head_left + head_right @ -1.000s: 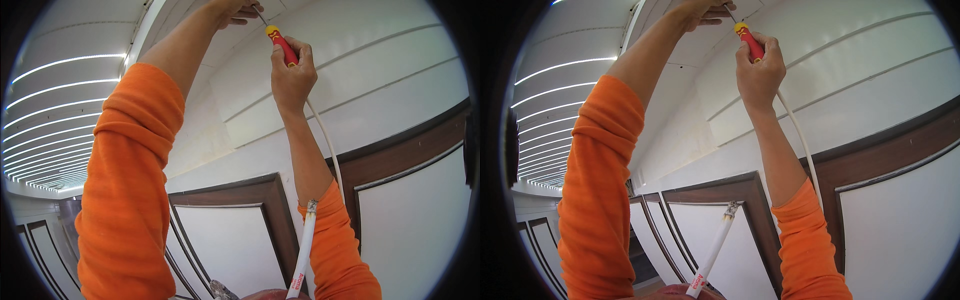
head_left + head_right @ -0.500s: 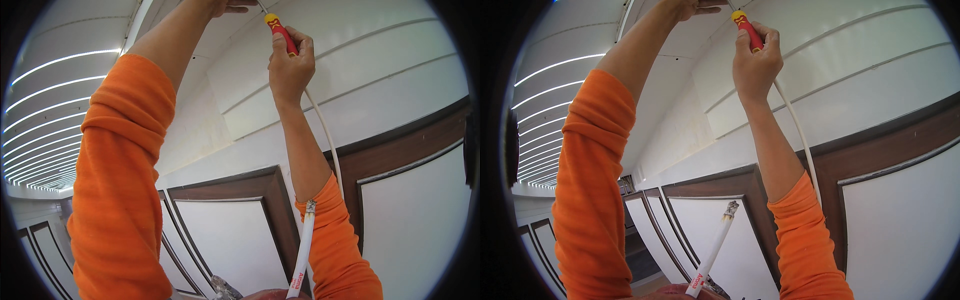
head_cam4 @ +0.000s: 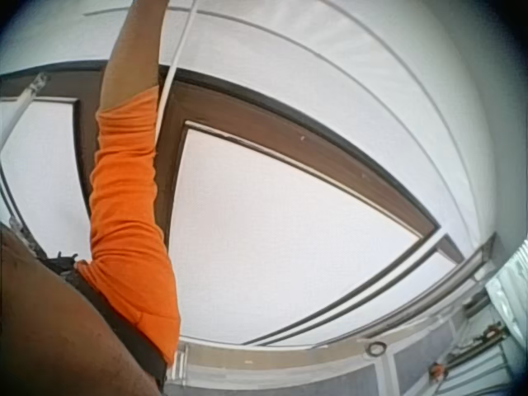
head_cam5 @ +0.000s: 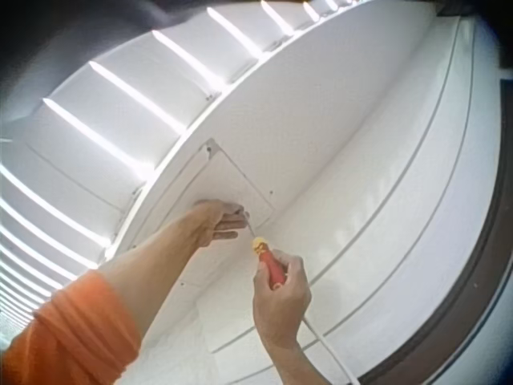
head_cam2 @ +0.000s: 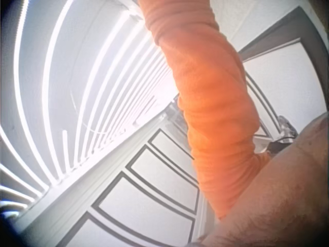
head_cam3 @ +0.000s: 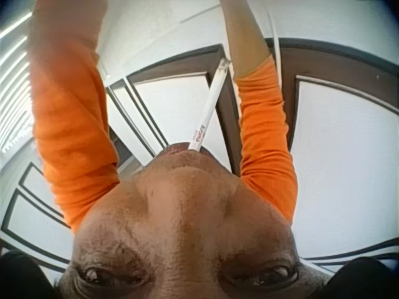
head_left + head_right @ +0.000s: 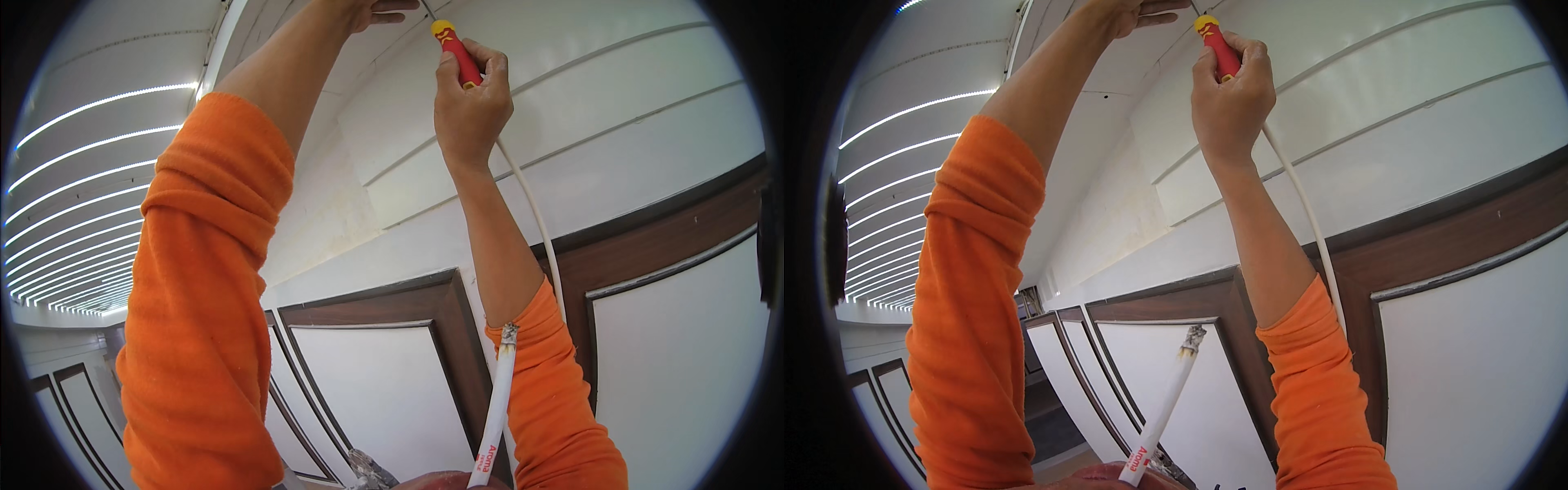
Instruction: The person cuts a white rectangular panel with a utility knife, then positions and secures it to the ceiling using a screwdriver. They retrieve screws from a bucket attached to a ladder and fasten the panel into place.
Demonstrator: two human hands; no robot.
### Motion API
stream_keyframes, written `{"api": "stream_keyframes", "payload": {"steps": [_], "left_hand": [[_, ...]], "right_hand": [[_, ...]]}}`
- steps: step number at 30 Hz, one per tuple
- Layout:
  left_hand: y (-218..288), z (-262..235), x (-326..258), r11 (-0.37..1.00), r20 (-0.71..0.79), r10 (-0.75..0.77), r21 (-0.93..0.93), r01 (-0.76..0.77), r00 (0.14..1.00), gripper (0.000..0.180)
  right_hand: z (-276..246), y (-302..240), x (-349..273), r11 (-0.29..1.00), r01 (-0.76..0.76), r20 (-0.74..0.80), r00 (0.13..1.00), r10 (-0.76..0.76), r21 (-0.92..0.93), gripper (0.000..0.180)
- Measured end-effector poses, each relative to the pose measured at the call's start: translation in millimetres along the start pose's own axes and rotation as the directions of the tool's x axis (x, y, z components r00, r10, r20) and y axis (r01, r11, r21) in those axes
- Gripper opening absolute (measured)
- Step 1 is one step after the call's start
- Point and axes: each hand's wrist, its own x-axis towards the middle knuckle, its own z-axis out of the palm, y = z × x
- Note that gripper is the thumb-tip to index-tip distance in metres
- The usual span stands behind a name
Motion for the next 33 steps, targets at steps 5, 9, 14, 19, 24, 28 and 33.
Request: {"api": "stream_keyframes", "payload": {"steps": [5,9,14,19,24,28,33], "left_hand": [[0.1,-0.3,2.7,1.0,0.007,0.016,-0.009,-0.016,1.0,0.029],[-0.9,-0.2,1.1,0.999,0.001,0.018,-0.027,-0.018,1.0,0.028],[-5.6,9.0,5.3,0.998,0.006,0.009,-0.054,-0.009,1.0,0.027],[1.4,-9.4,4.7,0.981,0.021,-0.055,0.185,0.05,0.998,0.034],[-4.1,-16.6,20.0,0.9,0.015,-0.224,0.388,0.201,0.974,0.044],[2.1,-9.1,10.0,0.837,0.026,-0.228,0.517,0.182,0.973,0.046],[-19.0,2.7,14.6,0.817,-0.02,-0.231,0.539,0.205,0.973,0.044]], "right_hand": [[3.0,0.3,-2.1,0.998,-0.009,0.006,1.0,0.009,0.054,0.022],[8.0,3.2,-2.6,1.0,0.029,-0.012,1.0,-0.028,0.011,0.021],[2.5,12.6,-4.8,0.986,0.116,0.019,0.993,-0.115,-0.115,0.019],[7.8,1.3,-12.8,0.982,0.064,0.128,0.991,-0.041,-0.175,0.028],[5.1,5.3,-22.3,0.975,0.052,0.156,0.988,-0.018,-0.217,0.034],[7.3,6.6,-21.0,0.977,0.03,0.134,0.991,-0.001,-0.212,0.031],[5.0,7.0,-22.2,0.976,-0.013,0.135,0.99,0.043,-0.217,0.031]]}}
